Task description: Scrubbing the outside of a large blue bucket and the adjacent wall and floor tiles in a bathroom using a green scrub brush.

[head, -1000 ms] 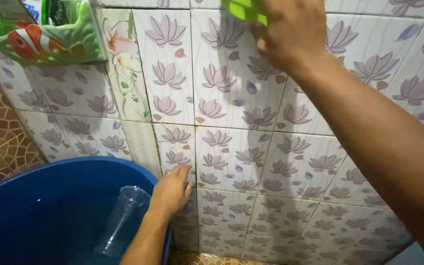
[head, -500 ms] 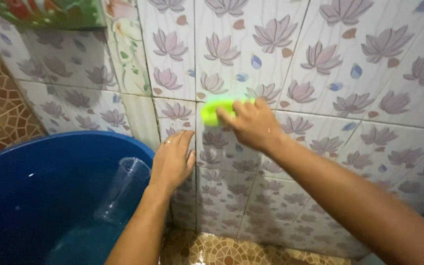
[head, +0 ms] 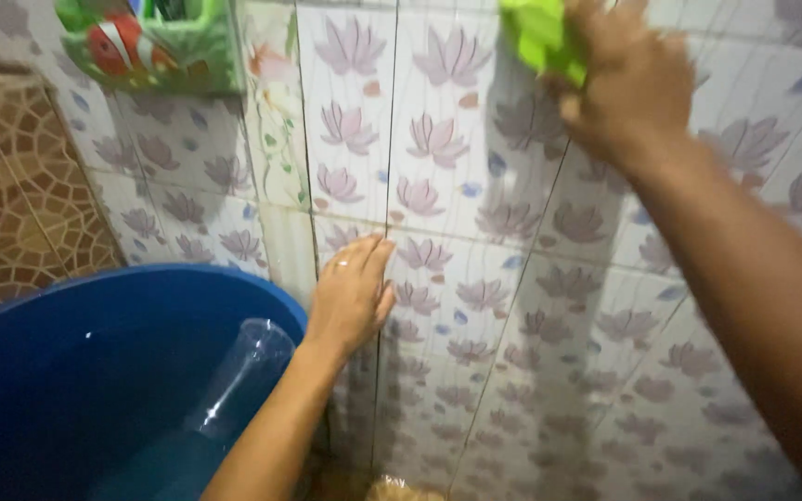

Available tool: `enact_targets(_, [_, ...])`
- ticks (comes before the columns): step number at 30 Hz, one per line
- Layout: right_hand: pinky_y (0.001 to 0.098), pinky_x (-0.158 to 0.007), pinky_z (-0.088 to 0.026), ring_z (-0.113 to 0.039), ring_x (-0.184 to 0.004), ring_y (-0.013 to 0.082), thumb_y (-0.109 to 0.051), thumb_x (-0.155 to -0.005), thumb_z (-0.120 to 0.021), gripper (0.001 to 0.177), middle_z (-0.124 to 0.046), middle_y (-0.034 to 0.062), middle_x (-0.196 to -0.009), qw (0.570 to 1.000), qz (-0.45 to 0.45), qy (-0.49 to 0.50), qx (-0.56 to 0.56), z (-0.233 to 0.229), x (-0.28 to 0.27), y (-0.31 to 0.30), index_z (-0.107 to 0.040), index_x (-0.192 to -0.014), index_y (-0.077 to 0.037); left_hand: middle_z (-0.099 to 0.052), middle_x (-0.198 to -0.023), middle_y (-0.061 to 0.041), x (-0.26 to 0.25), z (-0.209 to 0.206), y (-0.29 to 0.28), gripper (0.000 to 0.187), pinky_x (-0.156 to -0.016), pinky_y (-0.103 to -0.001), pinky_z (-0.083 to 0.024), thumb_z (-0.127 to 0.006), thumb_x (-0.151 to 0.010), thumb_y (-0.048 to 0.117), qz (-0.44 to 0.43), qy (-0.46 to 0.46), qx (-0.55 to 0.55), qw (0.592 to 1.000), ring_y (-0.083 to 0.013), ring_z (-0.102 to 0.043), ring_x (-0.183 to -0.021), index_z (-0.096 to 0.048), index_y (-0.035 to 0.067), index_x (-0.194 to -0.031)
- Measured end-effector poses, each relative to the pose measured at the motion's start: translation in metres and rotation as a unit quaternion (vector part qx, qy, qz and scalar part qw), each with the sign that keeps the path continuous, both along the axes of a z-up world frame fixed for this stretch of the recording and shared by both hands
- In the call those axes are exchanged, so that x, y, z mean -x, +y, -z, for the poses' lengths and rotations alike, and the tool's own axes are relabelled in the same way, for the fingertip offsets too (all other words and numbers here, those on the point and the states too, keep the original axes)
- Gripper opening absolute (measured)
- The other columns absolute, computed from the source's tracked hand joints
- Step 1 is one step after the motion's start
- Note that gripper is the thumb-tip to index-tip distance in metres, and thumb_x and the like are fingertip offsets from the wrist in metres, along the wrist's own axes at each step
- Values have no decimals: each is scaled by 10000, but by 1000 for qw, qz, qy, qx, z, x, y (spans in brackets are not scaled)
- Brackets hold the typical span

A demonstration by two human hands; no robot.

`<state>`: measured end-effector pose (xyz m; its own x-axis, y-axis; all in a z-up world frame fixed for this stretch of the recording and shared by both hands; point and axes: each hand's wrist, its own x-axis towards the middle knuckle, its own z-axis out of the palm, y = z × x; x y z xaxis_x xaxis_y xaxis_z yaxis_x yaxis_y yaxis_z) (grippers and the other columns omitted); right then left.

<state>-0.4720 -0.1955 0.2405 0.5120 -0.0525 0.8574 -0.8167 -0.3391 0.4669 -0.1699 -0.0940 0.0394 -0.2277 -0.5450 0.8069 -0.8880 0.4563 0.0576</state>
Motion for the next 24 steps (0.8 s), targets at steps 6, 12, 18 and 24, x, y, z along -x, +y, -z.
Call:
enact_targets(6, [405, -619, -476, -595, -745, 256, -268, -865, -826, 547, -625, 108, -998, 989, 27, -11, -144, 42, -32, 28, -647, -1378, -204, -379, -1558, -238, 33, -108, -65, 993, -1132, -493, -392, -855, -707, 193, -58, -35, 67, 995, -421, -407, -1427, -318, -22, -1514])
enact_targets(12, [405, -617, -490, -612, -683, 210, -353, -1016, -622, 325, -622, 85, -886, 957, 68, 93, -266, 110, -36, 41, -638, -1326, -253, -172, -1672, -125, 28, -141, -115, 1075, -1196, -471, -295, -799, -717, 104, -186, -154, -27, 970, -333, -250, -1526, -180, 58, -1594])
enact_targets(18, [394, -655, -508, -638, -730, 188, -242, -941, -541, 396, -648, 60, -892, 964, 25, 213, -158, 78, -24, 37, -648, -1307, -346, -79, -1720, -115, 24, -121, -146, 796, -1221, -432, -327, -509, -937, -1, -177, -125, 46, 975, -335, -225, -1568, -143, 62, -1642])
enact_targets(24, [436, -644, -419, -595, -757, 258, -386, -914, -814, 520, -632, 131, -933, 996, 62, -14, -66, -29, -8, 8, -648, -1363, -183, -61, -1739, -102, 25, -121, -139, 805, -1224, -400, -353, -500, -957, -14, -191, -134, 70, 970, -316, -222, -1582, -119, 69, -1661])
